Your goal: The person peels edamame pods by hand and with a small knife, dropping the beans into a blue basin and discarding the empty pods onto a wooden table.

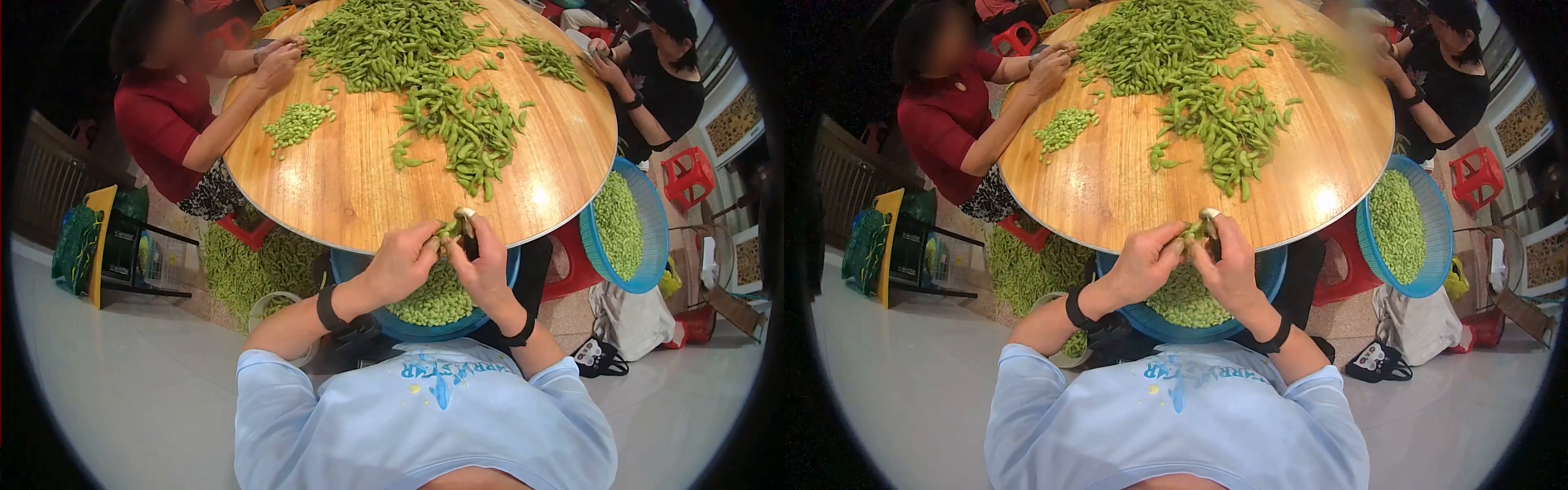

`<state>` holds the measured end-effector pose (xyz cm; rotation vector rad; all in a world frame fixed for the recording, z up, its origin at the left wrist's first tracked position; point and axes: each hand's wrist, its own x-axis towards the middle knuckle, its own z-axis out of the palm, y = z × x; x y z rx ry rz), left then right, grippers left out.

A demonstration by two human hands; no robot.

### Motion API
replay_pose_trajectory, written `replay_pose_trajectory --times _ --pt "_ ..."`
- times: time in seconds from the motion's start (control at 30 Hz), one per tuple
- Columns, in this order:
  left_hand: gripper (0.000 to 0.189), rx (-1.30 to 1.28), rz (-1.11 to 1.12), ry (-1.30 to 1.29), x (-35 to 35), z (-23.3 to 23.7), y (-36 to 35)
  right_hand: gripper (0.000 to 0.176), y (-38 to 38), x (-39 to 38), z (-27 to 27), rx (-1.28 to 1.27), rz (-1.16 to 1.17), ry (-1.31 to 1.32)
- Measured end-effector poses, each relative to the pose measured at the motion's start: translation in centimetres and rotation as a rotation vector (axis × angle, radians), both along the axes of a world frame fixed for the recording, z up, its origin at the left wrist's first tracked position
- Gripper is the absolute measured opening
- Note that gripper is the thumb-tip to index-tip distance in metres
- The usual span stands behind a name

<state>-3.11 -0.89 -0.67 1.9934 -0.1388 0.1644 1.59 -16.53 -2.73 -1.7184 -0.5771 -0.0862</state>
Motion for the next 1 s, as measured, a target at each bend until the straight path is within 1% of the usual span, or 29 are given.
replay_pose_trajectory --times 0.03,0.07,0.13,0.27,0.33,0.4,0.47,0.53,0.57,0.6,0.63,0.67,0.7,0.73,0.8,0.87,0.9,0.93,0.97,1.0 --pt "0.02 -0.001 0.002 0.002 -0.2 0.0 -0.1 0.039 -0.2 0.2 0.1 -0.168 -0.005 -0.17" --pt "0.022 0.028 0.001 0.009 -0.4 0.1 -0.1 0.039 -0.2 0.3 -0.1 -0.167 -0.005 -0.169" --pt "0.023 0.056 0.001 0.014 -0.6 0.2 -0.3 0.043 -0.2 0.5 -0.7 -0.182 0.013 -0.374" --pt "0.019 0.032 -0.012 0.029 -1.0 0.4 -0.8 0.044 0.0 0.3 -1.1 -0.169 -0.008 -0.456" --pt "0.018 0.027 -0.01 0.034 -1.3 0.3 -0.7 0.041 -0.1 0.2 -1.0 -0.203 0.03 -0.393" --pt "0.013 0.154 -0.087 -0.051 -1.8 0.2 -0.7 0.037 -0.2 0.5 -1.5 -0.191 0.048 -0.397" --pt "0.01 0.151 -0.072 -0.019 -2.7 1.1 -0.5 0.034 -0.4 0.4 -1.4 -0.182 0.074 -0.402" --pt "0.008 0.291 -0.089 -0.055 -4.0 2.1 1.1 0.028 -0.9 -0.4 -0.2 -0.193 0.141 -0.303" --pt "0.009 0.5 -0.16 0.072 -5.0 3.2 2.3 0.028 -1.4 -0.6 -0.5 -0.19 0.14 -0.302" --pt "0.011 0.711 -0.232 0.198 -5.9 4.2 3.8 0.026 -2.0 -0.7 -1.0 -0.228 0.235 -0.266" --pt "0.011 0.718 -0.235 0.198 -6.6 4.2 5.5 0.023 -2.4 -0.7 -1.2 -0.266 0.329 -0.23" --pt "0.014 0.902 -0.281 0.23 -7.3 3.8 7.2 0.023 -2.4 -0.6 -1.3 -0.26 0.326 -0.229" --pt "0.017 1.082 -0.326 0.264 -7.6 4.0 7.7 0.021 -2.4 -0.6 -1.3 -0.263 0.326 -0.303" --pt "0.018 1.054 -0.244 0.188 -7.2 4.2 8.0 0.02 -2.5 -0.7 -1.3 -0.267 0.328 -0.377" --pt "0.019 0.89 -0.129 0.129 -3.9 3.8 7.9 0.017 -2.3 -0.7 -1.2 -0.252 0.321 -0.36" --pt "0.019 0.673 0.012 -0.115 0.7 2.5 7.8 0.015 -2.2 -1.2 -1.4 -0.22 0.306 -0.147" --pt "0.018 0.626 0.063 -0.139 3.0 2.5 7.4 0.015 -2.1 -1.3 -1.2 -0.221 0.304 -0.152" --pt "0.018 0.576 0.115 -0.165 5.2 2.4 6.8 0.016 -2.1 -1.2 -1.0 -0.177 0.295 -0.095" --pt "0.016 0.587 0.173 -0.15 7.0 2.0 6.2 0.017 -2.1 -1.1 -0.9 -0.134 0.287 -0.035" --pt "0.014 0.598 0.231 -0.129 8.3 1.4 6.1 0.017 -2.3 -0.9 -1.2 -0.138 0.291 -0.035"
